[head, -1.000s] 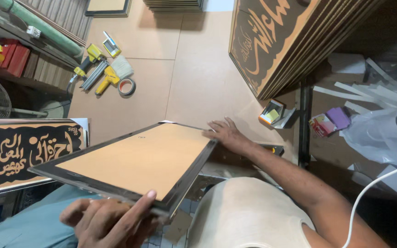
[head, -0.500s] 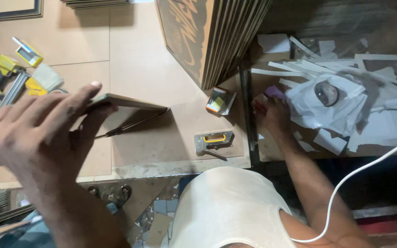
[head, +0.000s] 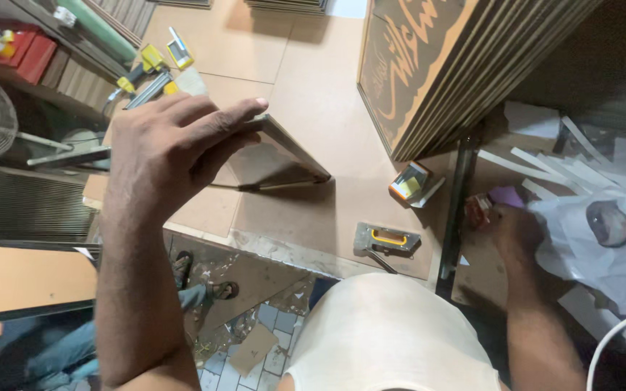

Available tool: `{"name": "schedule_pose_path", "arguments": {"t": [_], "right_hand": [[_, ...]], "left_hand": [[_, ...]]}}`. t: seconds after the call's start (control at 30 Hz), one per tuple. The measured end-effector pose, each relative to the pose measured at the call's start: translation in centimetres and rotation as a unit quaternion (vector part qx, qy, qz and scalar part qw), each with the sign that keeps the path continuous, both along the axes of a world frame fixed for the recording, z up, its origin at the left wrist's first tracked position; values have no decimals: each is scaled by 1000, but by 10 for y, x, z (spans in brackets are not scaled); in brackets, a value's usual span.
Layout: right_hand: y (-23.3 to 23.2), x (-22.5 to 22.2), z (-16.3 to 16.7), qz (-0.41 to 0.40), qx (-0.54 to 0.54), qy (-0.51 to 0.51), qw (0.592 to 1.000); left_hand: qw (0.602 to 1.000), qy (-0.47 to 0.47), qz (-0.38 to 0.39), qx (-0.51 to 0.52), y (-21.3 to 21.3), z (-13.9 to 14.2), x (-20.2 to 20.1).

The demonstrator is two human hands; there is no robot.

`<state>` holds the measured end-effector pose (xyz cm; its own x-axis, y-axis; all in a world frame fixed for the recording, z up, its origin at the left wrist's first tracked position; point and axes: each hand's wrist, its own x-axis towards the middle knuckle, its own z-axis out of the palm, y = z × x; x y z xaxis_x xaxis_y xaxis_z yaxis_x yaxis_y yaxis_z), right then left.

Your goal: The person places white paper corner protectors onto the corners of framed calligraphy panels on the work table, pressing each protector into place by hand, then stacks the finished frames with a coworker and reaches for new corner pieces from a box to repeat the process on the next frame.

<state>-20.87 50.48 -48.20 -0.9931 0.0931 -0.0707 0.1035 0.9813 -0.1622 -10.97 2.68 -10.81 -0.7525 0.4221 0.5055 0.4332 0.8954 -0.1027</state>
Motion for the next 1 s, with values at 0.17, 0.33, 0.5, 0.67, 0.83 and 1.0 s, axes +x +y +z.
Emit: {"name": "schedule_pose_path", "arguments": {"t": [0.17, 0.33, 0.5, 0.67, 0.83, 1.0], "right_hand": [[-19, 9, 1, 14, 16, -16, 1000], [-19, -3, 11, 82, -71, -50, 993], [-31, -22, 26, 6, -47, -184, 982], [-81, -7, 83, 60, 69, -80, 993], [-147, 34, 192, 192, -428, 118, 875], [-239, 38, 259, 286, -765, 82, 571]], "left_hand": [[999, 1, 29, -32, -16, 2, 10], [999, 21, 35, 5, -27, -7, 16], [998, 40, 34, 28, -35, -11, 14], [996, 38, 39, 72, -36, -10, 15], [996, 29, 43, 71, -31, -5, 16], [995, 5, 10, 99, -29, 0, 19]]}}
